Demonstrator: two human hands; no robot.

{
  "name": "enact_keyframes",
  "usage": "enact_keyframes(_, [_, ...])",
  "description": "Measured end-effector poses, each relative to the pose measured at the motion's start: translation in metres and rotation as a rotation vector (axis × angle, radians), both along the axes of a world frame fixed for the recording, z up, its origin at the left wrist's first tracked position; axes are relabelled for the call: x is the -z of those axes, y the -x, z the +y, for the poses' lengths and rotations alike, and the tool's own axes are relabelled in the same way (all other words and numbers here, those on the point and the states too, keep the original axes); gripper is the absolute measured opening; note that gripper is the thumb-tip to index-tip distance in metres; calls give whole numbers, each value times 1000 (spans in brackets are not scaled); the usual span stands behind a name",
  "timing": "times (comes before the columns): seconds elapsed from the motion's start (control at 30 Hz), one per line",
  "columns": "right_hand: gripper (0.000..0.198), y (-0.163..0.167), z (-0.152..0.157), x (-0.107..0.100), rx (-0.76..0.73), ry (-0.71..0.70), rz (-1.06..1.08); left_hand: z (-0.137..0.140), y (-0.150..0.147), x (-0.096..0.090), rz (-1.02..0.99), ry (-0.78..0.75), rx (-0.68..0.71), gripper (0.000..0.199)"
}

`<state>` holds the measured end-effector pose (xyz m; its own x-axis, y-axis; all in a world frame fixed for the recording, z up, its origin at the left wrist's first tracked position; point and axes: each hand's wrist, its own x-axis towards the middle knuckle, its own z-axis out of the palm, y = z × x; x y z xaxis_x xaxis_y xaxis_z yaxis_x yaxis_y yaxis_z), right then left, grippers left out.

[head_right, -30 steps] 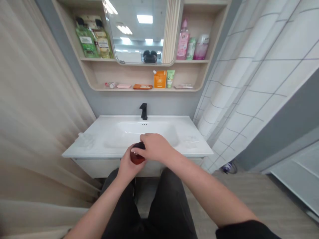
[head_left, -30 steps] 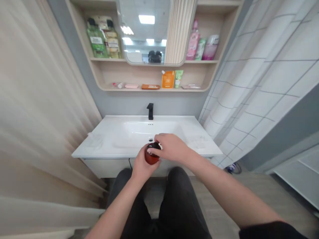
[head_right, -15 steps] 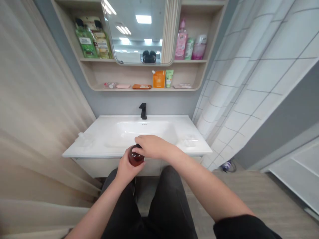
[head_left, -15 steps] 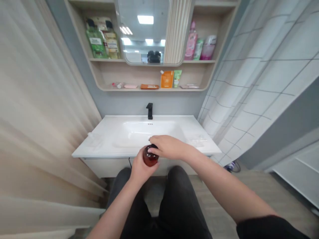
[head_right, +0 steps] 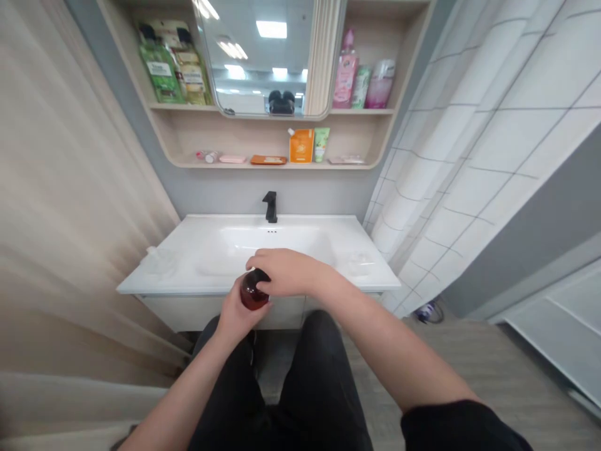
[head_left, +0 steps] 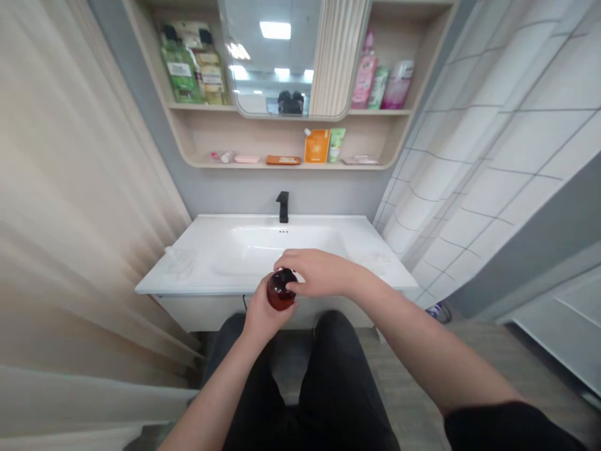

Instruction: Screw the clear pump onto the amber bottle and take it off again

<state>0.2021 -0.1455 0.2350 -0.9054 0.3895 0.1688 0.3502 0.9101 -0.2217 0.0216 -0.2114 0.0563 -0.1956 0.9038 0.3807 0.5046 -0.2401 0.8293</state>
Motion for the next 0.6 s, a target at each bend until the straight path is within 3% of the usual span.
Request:
enact_keyframes(0.17, [28, 9, 3, 5, 164, -70, -94, 3, 2, 2, 5, -9, 8, 83])
enact_keyframes(0.27, [18, 8, 8, 7, 36, -56, -73, 4, 3, 2, 15, -7, 17, 82])
enact_keyframes(0.33, [22, 3, 11, 4, -64, -32, -38, 5, 5, 3, 17, 2, 25, 81])
enact_keyframes(0.47, [24, -11, 19, -7, -113, 15, 113, 8, 8, 7, -5, -20, 41, 81])
enact_keyframes(0.6, [15, -46, 47, -2, 77, 78, 390, 15, 17, 14, -26, -24, 45, 79])
